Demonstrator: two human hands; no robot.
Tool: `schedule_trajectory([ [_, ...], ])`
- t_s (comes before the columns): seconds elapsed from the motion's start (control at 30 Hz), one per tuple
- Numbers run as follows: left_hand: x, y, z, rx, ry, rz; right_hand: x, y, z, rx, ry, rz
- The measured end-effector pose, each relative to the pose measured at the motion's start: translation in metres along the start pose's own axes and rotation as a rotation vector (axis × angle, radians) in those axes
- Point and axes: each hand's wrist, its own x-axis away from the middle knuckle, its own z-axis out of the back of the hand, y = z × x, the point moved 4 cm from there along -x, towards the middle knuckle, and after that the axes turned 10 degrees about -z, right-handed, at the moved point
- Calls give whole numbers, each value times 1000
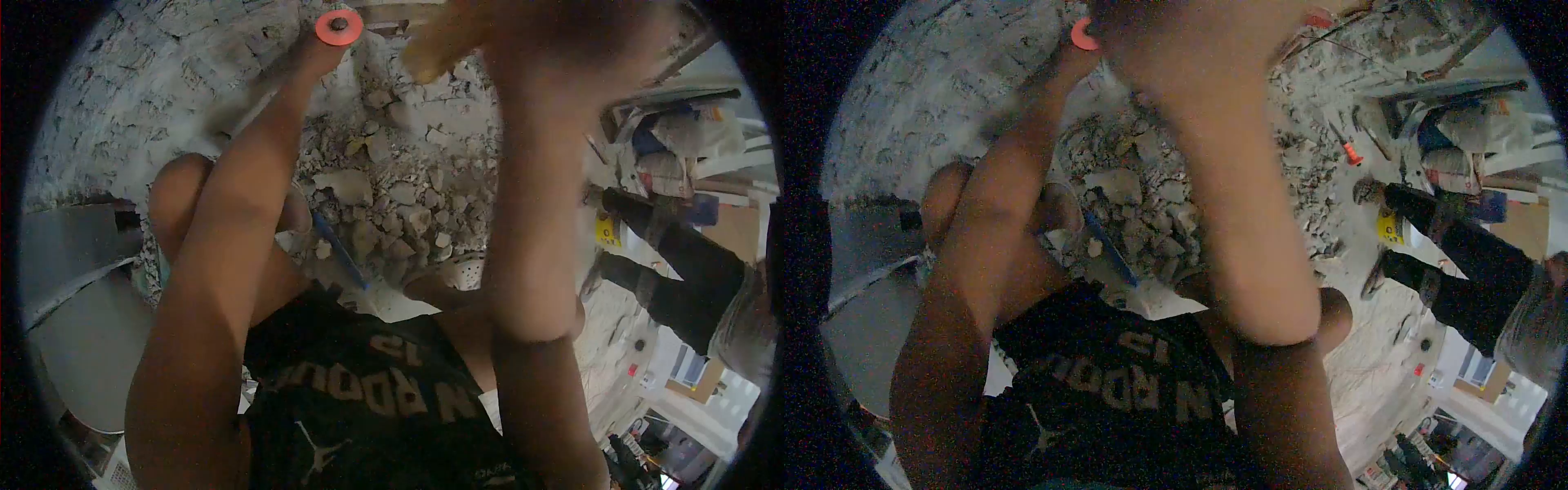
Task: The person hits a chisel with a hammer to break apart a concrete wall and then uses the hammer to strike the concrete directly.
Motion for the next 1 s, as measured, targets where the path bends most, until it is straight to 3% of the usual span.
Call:
schedule_trajectory([
  [0.03, -1, -2, -2, 8, 2, -1, 13, 16, -9, 500, 151, 123],
  [0.1, -3, -8, -6, 138, 5, -24, 70, 121, -18, 432, 49, -287],
  [0.13, -2, -13, -12, 364, -11, 6, 100, 173, -22, 418, 7, -489],
  [0.17, -2, -19, -22, 866, -18, 198, 127, 197, -21, 682, -101, -751],
  [0.2, 3, -19, -25, 1187, -21, 382, 151, 207, -22, 712, -114, -784],
  [0.23, -12, -13, -29, 1204, -32, 358, 163, 211, -16, 756, -128, -820],
  [0.27, -14, 6, -26, 1194, -72, 143, 161, 204, -7, 777, -123, -815],
  [0.33, -4, 47, -2, 272, 4, -162, 154, 175, -5, 586, -24, -905],
  [0.4, 2, 33, 4, 8, -27, -125, 114, 127, 1, 500, 38, -808],
  [0.47, 10, 23, 2, -107, -61, -56, 74, 90, 11, 338, 177, -555],
  [0.57, 15, 18, -1, -232, -91, 42, 6, 10, 25, 247, 146, -161],
  [0.63, 19, 4, -7, -234, -90, 67, -6, -17, 16, 224, 129, -62],
  [0.67, 22, -22, -19, -159, -78, 53, -9, -12, 10, -192, 122, -87],
  [0.7, 24, -48, -31, -84, -67, 39, 1, 28, 16, 557, 258, 128],
  [0.73, 22, -63, -32, -7, -53, 18, 14, 68, 22, 1282, 588, 311],
  [0.77, 20, -77, -32, 70, -41, -3, 32, 116, -10, 1755, 305, 10],
  [0.83, 11, -68, -32, -87, -132, -125, 105, 201, -20, 534, -43, -430],
  [0.87, 4, -55, -32, -138, -162, -173, 121, 209, -20, 612, -37, -568],
  [0.9, -1, -21, -25, 158, -142, -193, 135, 211, -17, 684, -20, -722],
  [0.97, 10, 2, -22, 474, -125, -174, 126, 189, -10, 611, -38, -740],
  [1.0, 9, 4, -21, 383, -97, -197, 115, 172, -5, 538, -44, -744],
])
